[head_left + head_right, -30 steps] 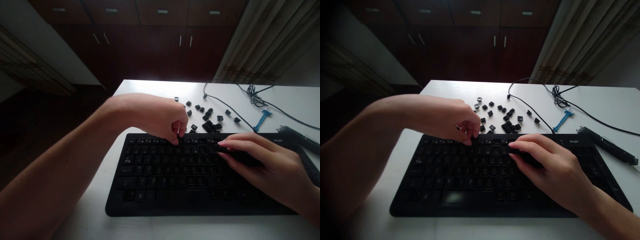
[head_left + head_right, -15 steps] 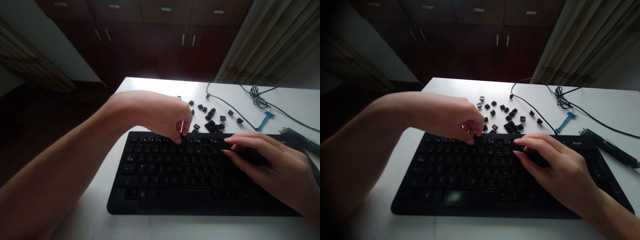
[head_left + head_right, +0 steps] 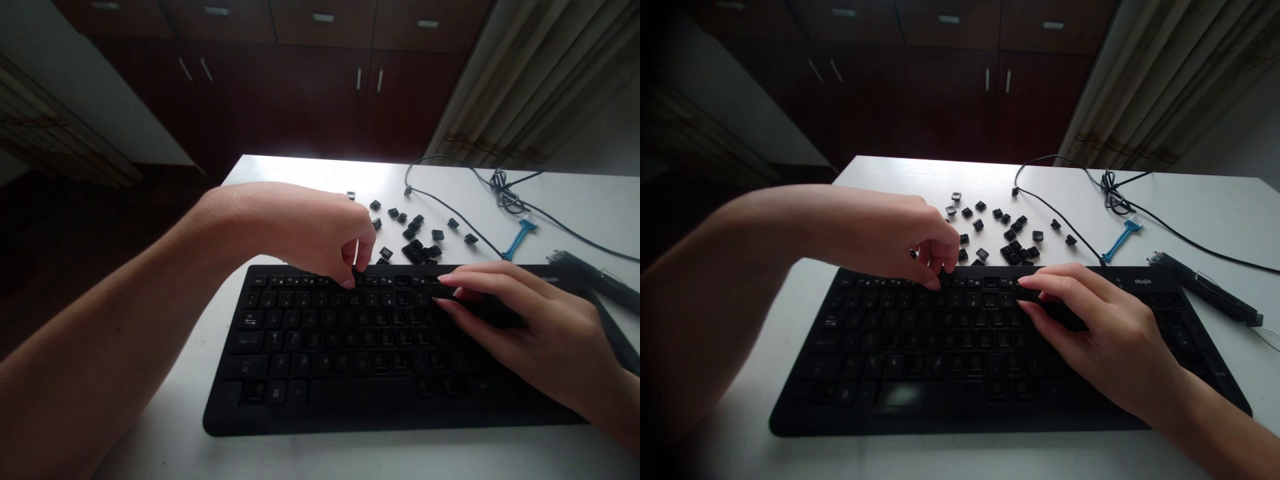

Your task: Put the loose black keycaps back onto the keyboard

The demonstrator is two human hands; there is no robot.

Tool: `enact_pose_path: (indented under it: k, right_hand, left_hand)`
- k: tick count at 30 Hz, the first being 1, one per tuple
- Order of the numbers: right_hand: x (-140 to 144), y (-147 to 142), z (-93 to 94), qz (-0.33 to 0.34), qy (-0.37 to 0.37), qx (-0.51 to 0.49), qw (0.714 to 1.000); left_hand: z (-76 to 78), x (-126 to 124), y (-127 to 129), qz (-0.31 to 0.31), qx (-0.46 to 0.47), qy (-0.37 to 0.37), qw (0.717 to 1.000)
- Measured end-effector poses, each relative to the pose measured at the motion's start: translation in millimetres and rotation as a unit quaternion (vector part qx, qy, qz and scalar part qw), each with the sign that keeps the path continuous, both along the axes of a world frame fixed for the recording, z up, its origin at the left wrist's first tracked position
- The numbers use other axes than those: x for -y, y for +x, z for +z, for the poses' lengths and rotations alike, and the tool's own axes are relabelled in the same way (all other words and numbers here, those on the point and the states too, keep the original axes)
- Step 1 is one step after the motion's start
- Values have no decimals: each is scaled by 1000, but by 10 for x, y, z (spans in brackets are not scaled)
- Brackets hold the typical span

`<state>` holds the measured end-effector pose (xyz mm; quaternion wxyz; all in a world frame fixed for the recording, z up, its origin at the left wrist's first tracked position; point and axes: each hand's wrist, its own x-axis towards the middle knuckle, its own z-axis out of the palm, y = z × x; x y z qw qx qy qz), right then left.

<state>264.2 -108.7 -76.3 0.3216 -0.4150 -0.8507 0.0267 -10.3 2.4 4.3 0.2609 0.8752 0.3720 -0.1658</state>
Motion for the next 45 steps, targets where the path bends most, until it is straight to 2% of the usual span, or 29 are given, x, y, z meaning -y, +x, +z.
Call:
enact_pose_path:
  k: [17,37,45]
  right_hand:
    - [0,-5,-1,1,-21,-14,1000]
    - [-5,-16,2,5,-11,-9,1000]
    - [6,-23,13,18,-17,-16,1000]
  left_hand:
    - [16,-4,23,-2,-5,-18,1000]
    - [34,26,28,-2,-1,0,1000]
    - [-23,-3,38,-14,-17,17,1000]
